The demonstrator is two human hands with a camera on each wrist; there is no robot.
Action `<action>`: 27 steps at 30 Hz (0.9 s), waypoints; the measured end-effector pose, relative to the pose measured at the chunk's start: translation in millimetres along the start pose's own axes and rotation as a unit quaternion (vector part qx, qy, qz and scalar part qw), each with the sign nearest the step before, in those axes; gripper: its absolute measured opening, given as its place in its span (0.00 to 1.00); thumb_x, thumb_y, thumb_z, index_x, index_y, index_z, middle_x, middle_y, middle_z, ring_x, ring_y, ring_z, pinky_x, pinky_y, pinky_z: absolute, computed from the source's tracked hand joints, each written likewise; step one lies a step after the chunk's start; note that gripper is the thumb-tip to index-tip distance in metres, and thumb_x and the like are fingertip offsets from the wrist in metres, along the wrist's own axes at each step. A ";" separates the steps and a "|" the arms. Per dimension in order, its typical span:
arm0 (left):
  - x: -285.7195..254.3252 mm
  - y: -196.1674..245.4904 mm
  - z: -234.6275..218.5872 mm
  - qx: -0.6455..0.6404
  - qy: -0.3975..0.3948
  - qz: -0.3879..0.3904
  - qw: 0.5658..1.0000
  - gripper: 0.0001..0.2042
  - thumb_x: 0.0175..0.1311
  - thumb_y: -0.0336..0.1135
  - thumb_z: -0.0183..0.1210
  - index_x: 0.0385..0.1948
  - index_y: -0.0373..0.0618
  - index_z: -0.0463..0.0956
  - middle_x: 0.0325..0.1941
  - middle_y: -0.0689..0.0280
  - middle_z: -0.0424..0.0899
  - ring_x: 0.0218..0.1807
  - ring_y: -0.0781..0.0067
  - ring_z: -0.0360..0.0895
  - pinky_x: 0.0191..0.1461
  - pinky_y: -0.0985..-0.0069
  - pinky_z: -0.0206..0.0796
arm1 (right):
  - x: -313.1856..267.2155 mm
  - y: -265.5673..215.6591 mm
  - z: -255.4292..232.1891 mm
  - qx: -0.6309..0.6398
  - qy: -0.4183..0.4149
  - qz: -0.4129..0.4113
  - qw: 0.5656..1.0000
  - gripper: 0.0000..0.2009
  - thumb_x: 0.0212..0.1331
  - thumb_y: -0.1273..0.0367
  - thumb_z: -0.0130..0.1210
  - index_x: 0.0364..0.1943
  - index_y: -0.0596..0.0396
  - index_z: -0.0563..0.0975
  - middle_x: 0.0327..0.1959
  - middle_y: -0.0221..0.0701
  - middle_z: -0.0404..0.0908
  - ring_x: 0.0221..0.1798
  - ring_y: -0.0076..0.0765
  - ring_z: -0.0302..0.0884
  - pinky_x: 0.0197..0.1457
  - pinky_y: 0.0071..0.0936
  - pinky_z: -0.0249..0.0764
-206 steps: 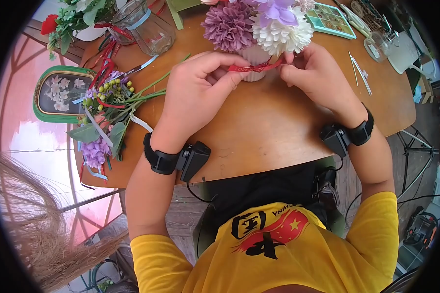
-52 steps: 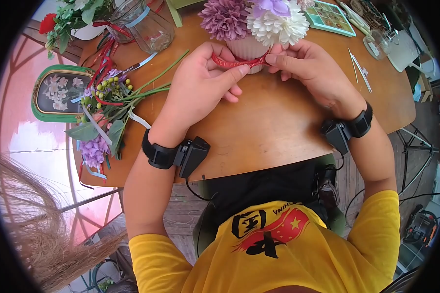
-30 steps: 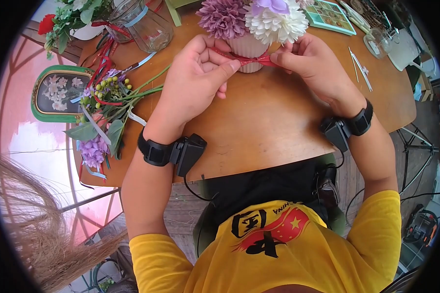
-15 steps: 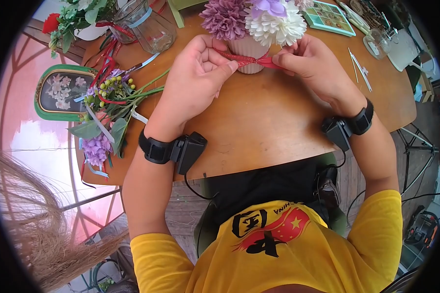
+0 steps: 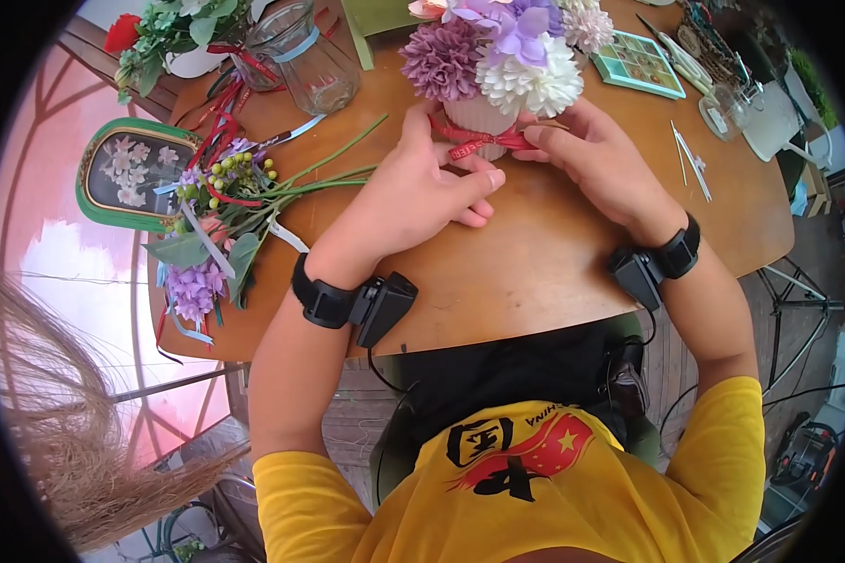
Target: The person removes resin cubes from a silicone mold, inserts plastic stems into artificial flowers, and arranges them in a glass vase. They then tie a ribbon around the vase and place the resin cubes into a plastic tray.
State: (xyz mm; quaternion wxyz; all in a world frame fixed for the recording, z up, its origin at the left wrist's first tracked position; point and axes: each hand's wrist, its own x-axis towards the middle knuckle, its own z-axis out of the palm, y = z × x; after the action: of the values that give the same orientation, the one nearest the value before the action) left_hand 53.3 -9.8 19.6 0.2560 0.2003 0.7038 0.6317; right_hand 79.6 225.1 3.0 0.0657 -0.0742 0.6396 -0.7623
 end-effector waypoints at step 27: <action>2.1 6.5 -17.0 -0.164 0.105 0.087 0.977 0.42 0.75 0.30 0.54 0.73 0.44 0.23 0.73 0.35 0.58 0.59 0.47 0.81 0.53 0.56 0.84 | 79.9 27.5 31.9 -0.062 -0.113 0.039 0.991 0.21 0.74 0.68 0.53 0.66 0.61 0.69 0.60 0.35 0.78 0.64 0.29 0.76 0.69 0.27 0.73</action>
State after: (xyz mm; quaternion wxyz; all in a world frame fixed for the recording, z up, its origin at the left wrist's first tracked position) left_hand 41.0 -21.1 27.0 0.1541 0.1485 0.5934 0.7760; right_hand 7.7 174.0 -16.4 0.1626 -0.1393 0.6763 -0.7048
